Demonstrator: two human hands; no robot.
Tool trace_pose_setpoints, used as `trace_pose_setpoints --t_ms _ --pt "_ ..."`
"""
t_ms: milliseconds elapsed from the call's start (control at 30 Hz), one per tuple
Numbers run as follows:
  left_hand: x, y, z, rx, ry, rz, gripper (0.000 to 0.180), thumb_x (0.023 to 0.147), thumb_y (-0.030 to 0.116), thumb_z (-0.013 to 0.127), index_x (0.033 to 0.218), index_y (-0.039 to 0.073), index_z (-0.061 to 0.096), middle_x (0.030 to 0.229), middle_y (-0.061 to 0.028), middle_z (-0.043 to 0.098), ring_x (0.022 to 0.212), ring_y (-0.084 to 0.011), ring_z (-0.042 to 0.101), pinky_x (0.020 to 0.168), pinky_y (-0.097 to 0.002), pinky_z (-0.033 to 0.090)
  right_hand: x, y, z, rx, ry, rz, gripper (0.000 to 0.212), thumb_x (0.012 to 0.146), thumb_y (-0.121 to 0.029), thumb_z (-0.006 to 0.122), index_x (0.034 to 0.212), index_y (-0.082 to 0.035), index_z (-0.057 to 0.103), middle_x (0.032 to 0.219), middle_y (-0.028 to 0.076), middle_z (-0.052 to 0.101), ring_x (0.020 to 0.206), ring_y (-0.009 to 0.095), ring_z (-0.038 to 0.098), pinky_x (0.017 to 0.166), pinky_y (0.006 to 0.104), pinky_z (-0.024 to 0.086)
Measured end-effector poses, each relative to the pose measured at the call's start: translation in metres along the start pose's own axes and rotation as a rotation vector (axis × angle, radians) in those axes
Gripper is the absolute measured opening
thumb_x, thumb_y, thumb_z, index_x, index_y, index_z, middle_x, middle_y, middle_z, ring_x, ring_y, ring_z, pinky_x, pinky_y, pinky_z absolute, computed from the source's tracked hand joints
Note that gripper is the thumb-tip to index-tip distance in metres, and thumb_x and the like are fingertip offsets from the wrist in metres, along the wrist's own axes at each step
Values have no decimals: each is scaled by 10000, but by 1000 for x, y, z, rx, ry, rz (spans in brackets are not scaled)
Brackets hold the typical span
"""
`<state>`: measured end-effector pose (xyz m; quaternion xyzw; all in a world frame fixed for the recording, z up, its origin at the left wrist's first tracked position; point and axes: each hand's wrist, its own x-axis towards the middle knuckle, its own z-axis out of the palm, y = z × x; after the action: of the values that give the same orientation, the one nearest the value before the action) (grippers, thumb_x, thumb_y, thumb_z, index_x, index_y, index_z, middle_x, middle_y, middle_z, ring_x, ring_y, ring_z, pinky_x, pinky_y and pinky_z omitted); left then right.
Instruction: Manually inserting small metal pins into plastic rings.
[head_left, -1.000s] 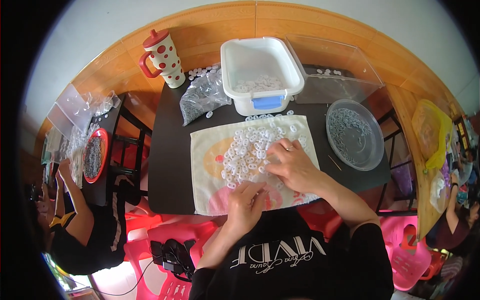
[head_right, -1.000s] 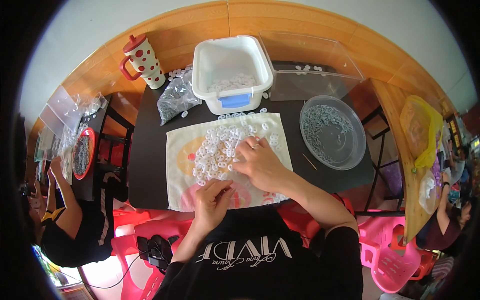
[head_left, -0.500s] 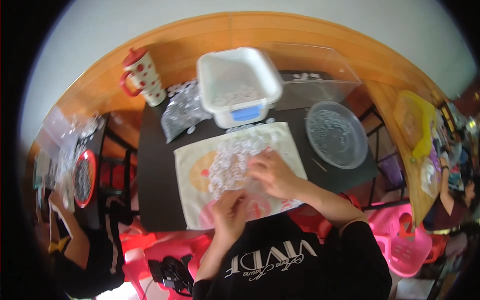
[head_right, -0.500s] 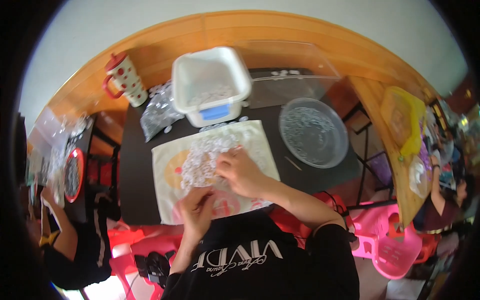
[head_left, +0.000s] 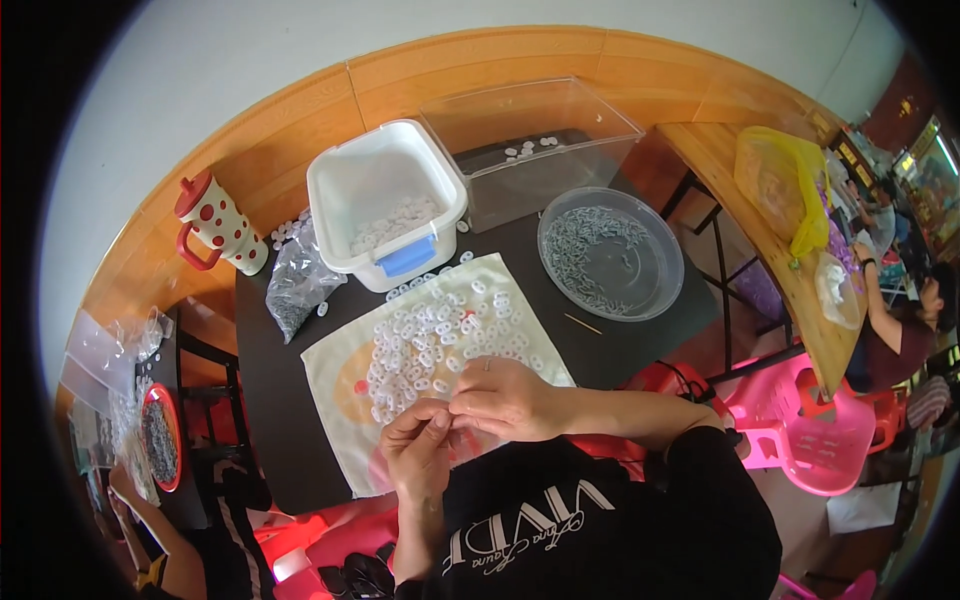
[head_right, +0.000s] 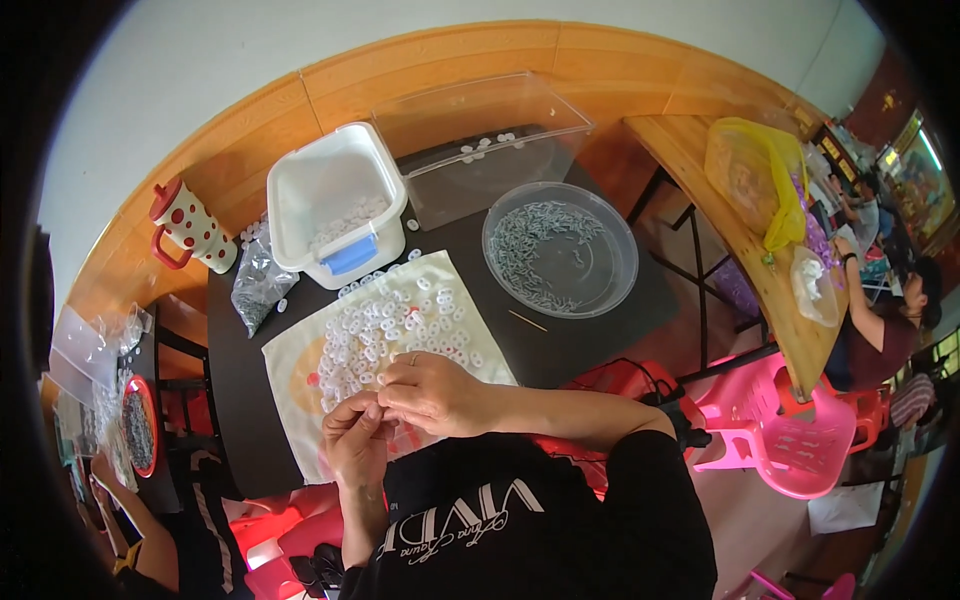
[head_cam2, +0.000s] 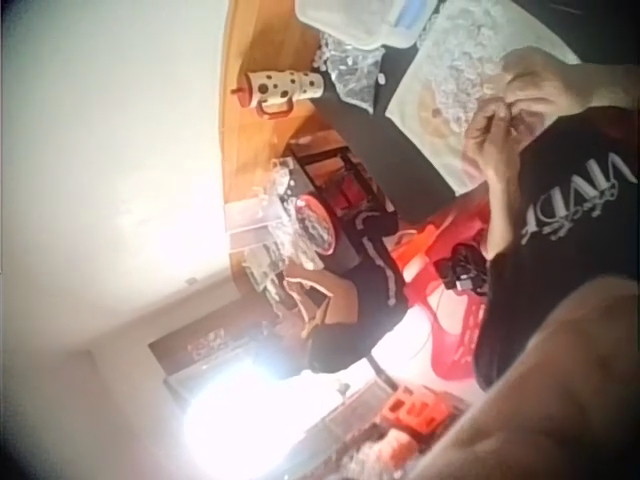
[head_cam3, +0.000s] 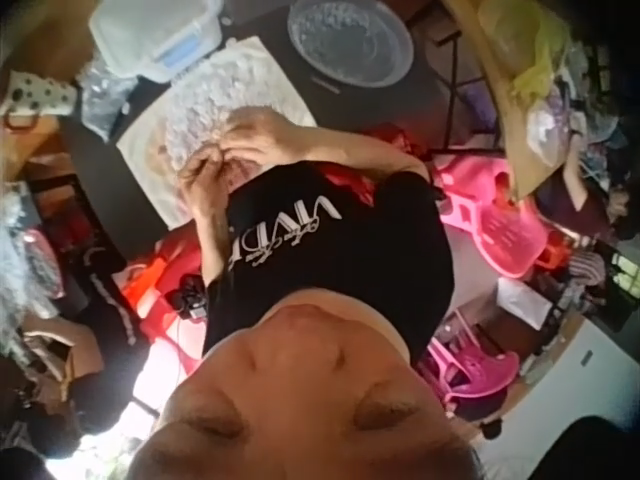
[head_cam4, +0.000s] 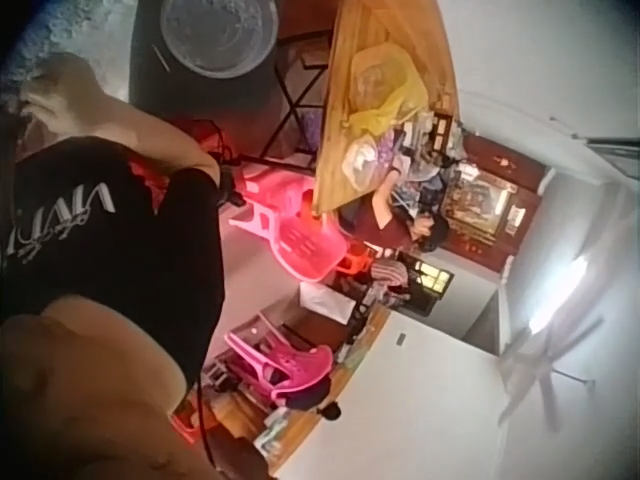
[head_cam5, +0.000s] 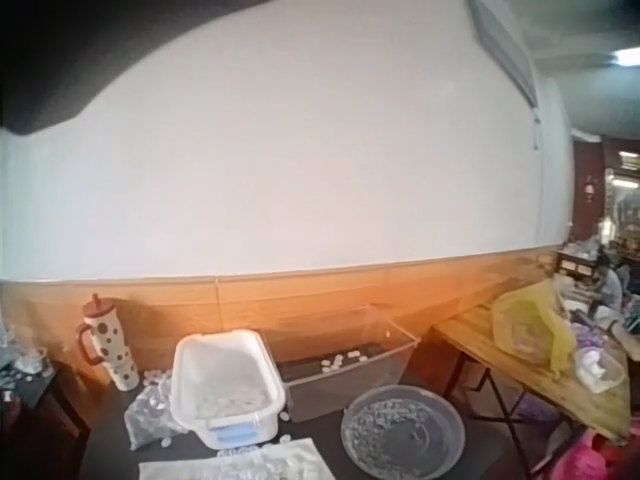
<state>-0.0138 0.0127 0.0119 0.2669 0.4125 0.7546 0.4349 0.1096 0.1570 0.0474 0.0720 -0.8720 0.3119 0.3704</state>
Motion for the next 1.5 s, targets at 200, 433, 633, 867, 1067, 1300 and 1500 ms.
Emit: trace_pose_setpoints --t_ms 200,433,633,867,1067,1300,1500 --pt "-3 -4 1 42 102 129 102 914 12 642 987 -18 706 856 -103 692 646 -137 629 509 -219 464 -18 22 -96 -274 171 328 142 781 30 659 900 -49 663 855 102 649 787 301 631 672 395 503" --pt "-1 -11 8 88 118 110 116 901 -24 658 1010 -28 697 849 -88 684 656 -130 642 512 -211 471 -79 69 -166 -586 -70 719 133 761 39 649 881 -17 643 796 134 663 738 313 658 658 392 505" --pt "-6 -10 14 153 122 113 122 899 -40 653 1015 -36 690 852 -92 685 665 -133 651 529 -215 481 -66 69 -149 -856 -347 611 112 723 3 636 832 -18 624 794 176 672 806 368 667 708 477 523" --pt "-12 -9 14 195 173 45 179 895 -90 613 1056 -46 677 848 -105 694 683 -144 661 566 -234 506 -65 76 -148 -907 -418 541 136 711 54 590 829 -5 623 802 188 646 767 356 655 682 443 518" --pt "-12 -11 14 170 133 44 207 898 -97 606 1083 -37 677 863 -100 693 722 -138 666 583 -237 514 -35 33 -125 -168 61 626 82 810 90 623 855 21 626 817 100 601 744 173 593 697 260 464" --pt "-17 -6 14 177 129 -11 210 899 -84 616 1094 -36 677 858 -80 685 711 -118 645 607 -230 508 -19 -1 -10 583 17 586 66 885 80 602 926 31 617 917 57 601 830 114 569 741 230 454" --pt "-21 -7 8 157 139 38 247 898 -78 622 1138 -34 660 881 -81 689 720 -117 643 610 -229 510 -13 -4 12 567 1 584 32 912 54 595 921 24 603 872 54 601 794 108 561 723 231 452"
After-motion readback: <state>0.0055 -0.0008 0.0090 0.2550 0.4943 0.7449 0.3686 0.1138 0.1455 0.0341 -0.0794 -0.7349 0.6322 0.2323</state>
